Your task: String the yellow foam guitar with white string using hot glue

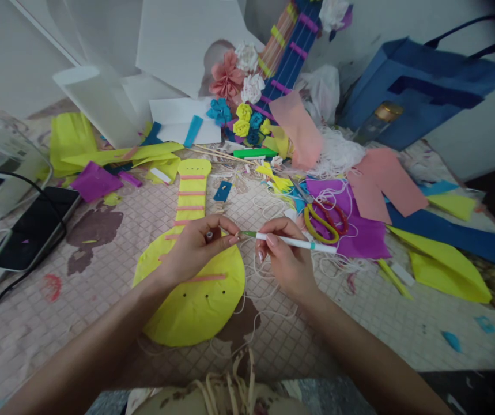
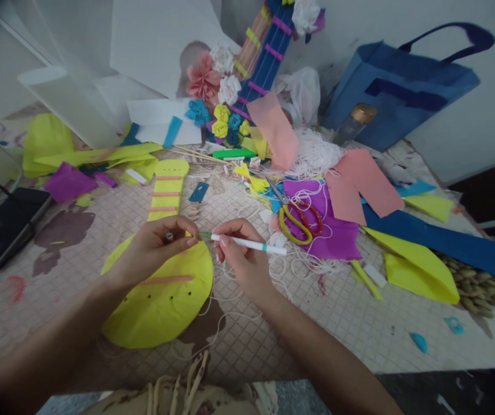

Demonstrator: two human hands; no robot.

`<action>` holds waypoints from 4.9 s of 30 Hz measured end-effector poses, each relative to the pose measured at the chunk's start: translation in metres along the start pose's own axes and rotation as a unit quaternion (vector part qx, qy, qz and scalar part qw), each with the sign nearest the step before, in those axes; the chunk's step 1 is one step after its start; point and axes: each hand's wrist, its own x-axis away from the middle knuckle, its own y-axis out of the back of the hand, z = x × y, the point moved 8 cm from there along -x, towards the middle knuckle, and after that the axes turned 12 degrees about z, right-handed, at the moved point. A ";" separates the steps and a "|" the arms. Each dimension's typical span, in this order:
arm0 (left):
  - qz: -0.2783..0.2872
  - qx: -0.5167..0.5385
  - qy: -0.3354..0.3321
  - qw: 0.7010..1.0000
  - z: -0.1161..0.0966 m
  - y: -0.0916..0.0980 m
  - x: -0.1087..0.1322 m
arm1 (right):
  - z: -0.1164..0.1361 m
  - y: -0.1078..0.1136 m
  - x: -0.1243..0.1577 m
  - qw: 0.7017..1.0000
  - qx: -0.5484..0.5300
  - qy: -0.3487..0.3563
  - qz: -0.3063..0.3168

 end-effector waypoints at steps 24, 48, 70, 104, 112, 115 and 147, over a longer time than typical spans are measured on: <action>-0.002 -0.007 -0.011 1.000 -0.001 0.001 0.001 | 0.001 0.001 0.001 0.999 0.032 -0.002 0.004; 0.008 0.000 -0.019 1.000 -0.001 -0.001 0.000 | 0.003 0.000 0.002 1.000 0.015 0.019 0.016; 0.014 0.003 -0.026 1.000 0.001 -0.001 0.001 | 0.005 0.000 0.000 0.999 0.002 0.035 0.020; -0.002 0.000 -0.026 1.000 -0.004 0.002 0.002 | 0.005 -0.001 0.003 0.999 0.015 0.031 0.015; 0.001 0.006 -0.025 1.000 -0.004 0.001 0.001 | 0.004 0.000 0.002 0.999 0.015 0.029 0.003; -0.002 0.005 -0.025 1.000 -0.005 0.001 0.001 | 0.004 -0.001 0.002 0.999 0.014 0.028 0.006; 0.004 -0.013 -0.029 0.999 -0.002 0.000 0.002 | 0.005 0.001 0.002 0.998 0.055 0.018 0.005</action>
